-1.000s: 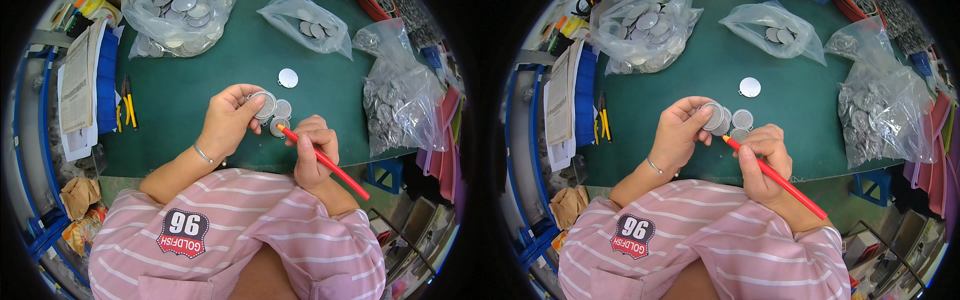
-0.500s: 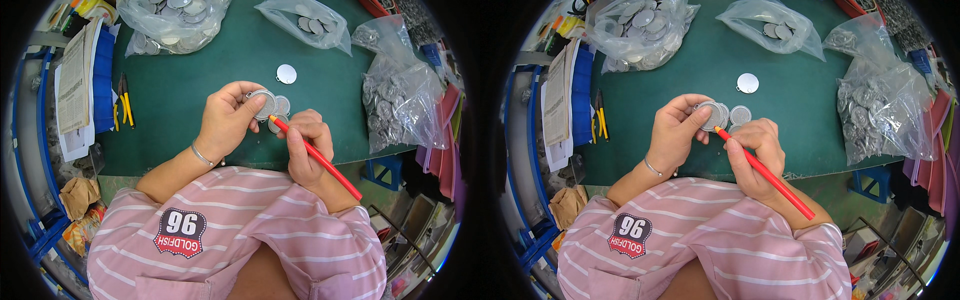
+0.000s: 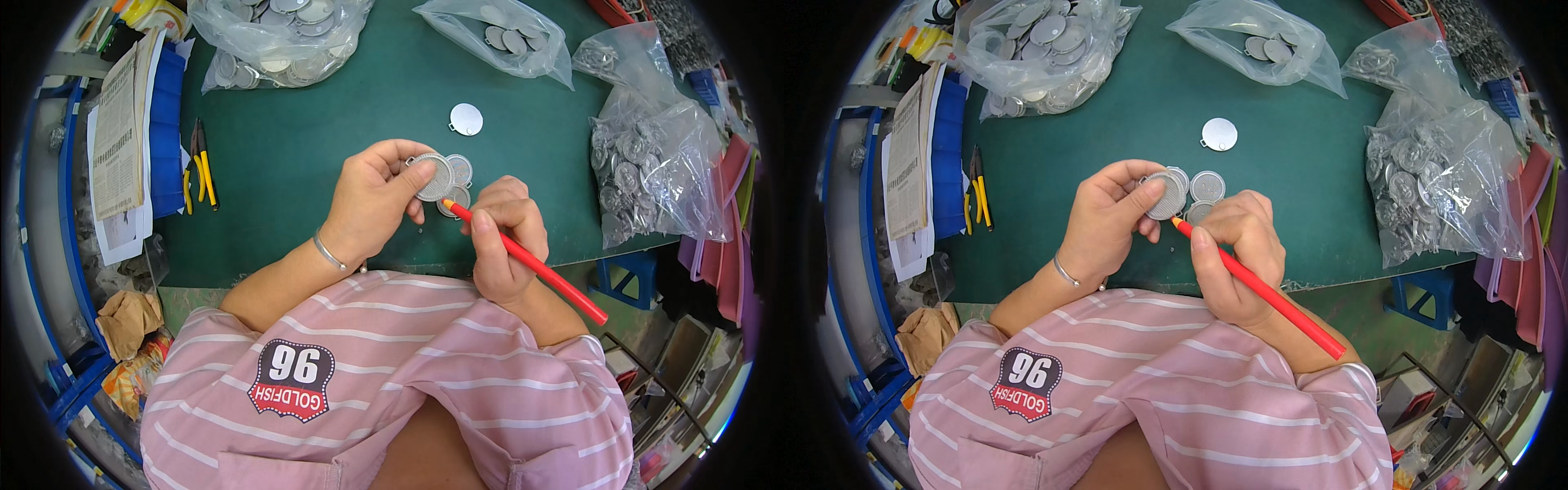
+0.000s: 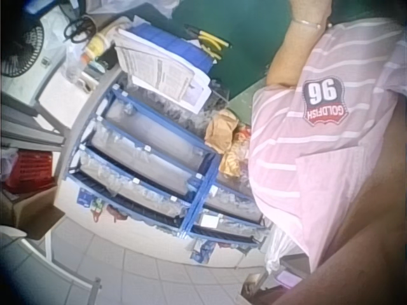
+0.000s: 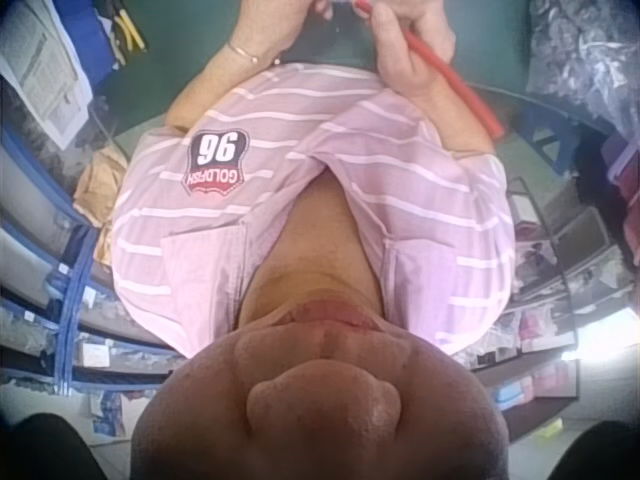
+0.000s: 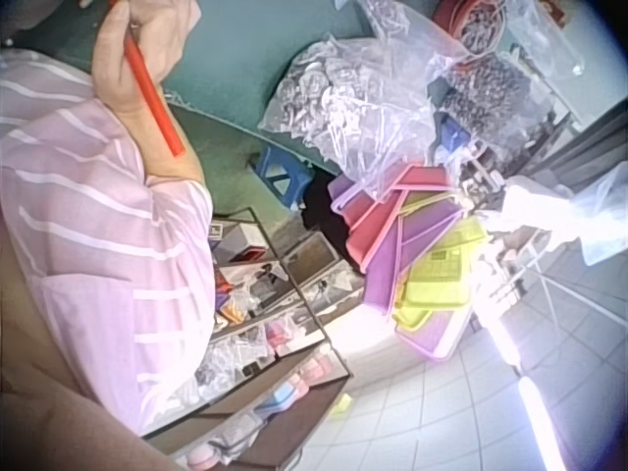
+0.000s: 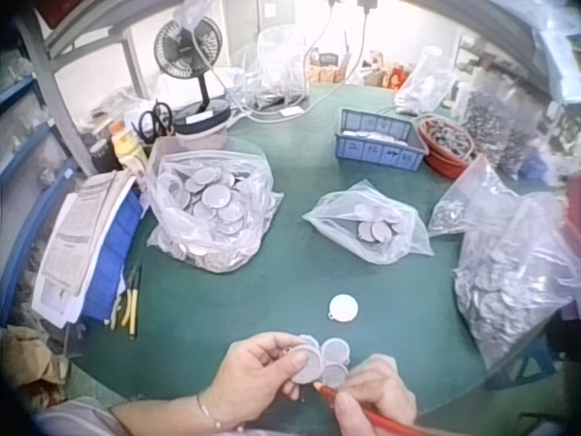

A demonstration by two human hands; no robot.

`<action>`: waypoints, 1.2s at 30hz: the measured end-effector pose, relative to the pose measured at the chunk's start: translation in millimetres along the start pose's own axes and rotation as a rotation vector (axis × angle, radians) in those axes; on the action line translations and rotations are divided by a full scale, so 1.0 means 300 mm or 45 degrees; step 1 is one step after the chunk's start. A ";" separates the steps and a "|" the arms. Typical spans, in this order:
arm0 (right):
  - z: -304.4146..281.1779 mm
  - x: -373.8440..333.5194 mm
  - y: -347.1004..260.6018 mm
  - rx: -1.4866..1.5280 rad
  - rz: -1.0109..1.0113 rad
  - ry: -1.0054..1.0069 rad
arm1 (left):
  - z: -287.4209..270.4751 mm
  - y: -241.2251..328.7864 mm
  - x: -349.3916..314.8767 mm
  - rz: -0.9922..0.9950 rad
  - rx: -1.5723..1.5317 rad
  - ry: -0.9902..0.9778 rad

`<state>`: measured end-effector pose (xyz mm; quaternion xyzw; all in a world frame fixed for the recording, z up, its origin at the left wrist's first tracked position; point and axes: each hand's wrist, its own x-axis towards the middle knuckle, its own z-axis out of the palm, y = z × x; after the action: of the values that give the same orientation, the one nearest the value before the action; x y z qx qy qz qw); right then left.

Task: The person picks up small metal disks from a workbench and marks each one with a red pencil before stacking them, and also handles plastic bags containing these parts.

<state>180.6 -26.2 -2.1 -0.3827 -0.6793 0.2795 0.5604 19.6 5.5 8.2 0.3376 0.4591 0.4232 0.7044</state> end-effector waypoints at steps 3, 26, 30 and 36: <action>-0.001 -0.006 0.000 0.006 0.024 0.006 | -0.008 0.011 0.007 0.006 -0.029 0.028; 0.008 -0.003 0.002 0.043 0.017 0.065 | -0.012 0.009 -0.002 0.028 0.000 -0.027; 0.009 -0.003 0.001 0.035 0.023 0.065 | -0.017 0.005 -0.005 0.028 0.040 -0.031; 0.001 -0.006 0.002 0.016 0.010 0.070 | -0.014 0.002 -0.007 0.025 0.047 -0.057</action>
<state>180.7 -27.2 -3.6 -0.3892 -0.6604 0.2755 0.5801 15.0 4.2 8.0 0.3644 0.4477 0.4137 0.7040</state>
